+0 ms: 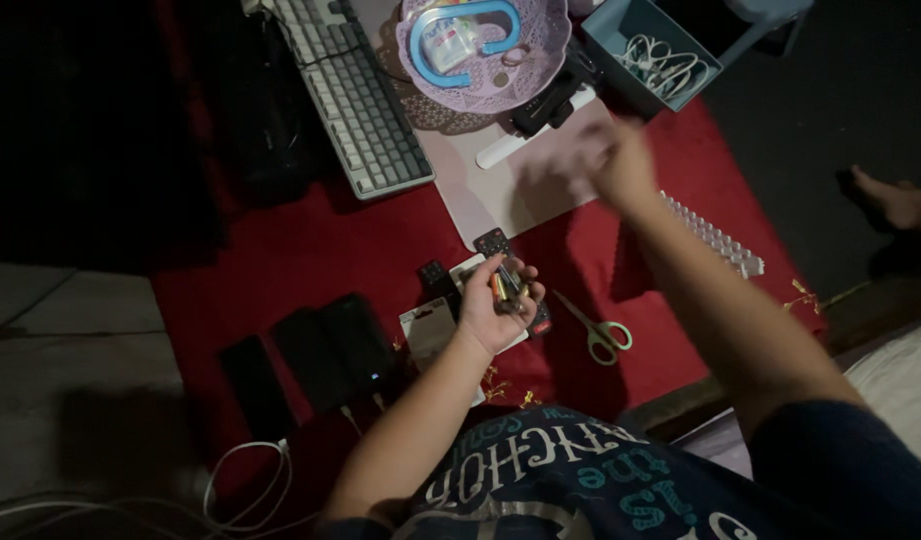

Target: The person removes batteries from a white plastic Christmas tree-shaped light fixture, then inserts new batteries into the same fixture. They use scissors to trim a small plastic tab on the fixture before placing it on the table.

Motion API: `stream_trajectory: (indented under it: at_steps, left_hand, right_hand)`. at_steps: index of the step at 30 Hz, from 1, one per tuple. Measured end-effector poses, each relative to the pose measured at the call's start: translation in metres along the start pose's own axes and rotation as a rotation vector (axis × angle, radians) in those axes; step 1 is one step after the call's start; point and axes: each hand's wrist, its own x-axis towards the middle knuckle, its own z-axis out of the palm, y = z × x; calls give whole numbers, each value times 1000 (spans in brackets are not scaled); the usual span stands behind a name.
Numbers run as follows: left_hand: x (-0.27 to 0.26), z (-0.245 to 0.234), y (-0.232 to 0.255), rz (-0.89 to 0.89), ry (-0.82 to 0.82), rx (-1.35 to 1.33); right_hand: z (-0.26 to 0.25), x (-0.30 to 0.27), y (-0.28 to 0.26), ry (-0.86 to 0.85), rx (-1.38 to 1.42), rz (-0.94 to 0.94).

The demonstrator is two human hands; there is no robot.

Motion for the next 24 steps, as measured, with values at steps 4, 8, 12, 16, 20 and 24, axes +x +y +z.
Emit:
stream_trajectory:
  at_steps: [4,8,12,16,20,24]
  left_hand:
    - [-7,2,-4,-35,27,-38]
    - [-19,9,-7,-11,85,-45]
    - [-25,4,-10,-33,115,-124]
    - [-21,-15,-6,-37,22,-126]
    - [-15,-20,5,100,95,-163]
    - [-22,4,9,198,243,-325]
  right_hand:
    - [-11,59,33,171,-397,302]
    - [-20,81,47,-57,-543,378]
    - [-21,86,64,-111,-642,278]
    - [-33,84,68,-118,-583,300]
    - [-72,57,45,-59,-593,114]
    - [-90,-12,9,-1,-554,-272]
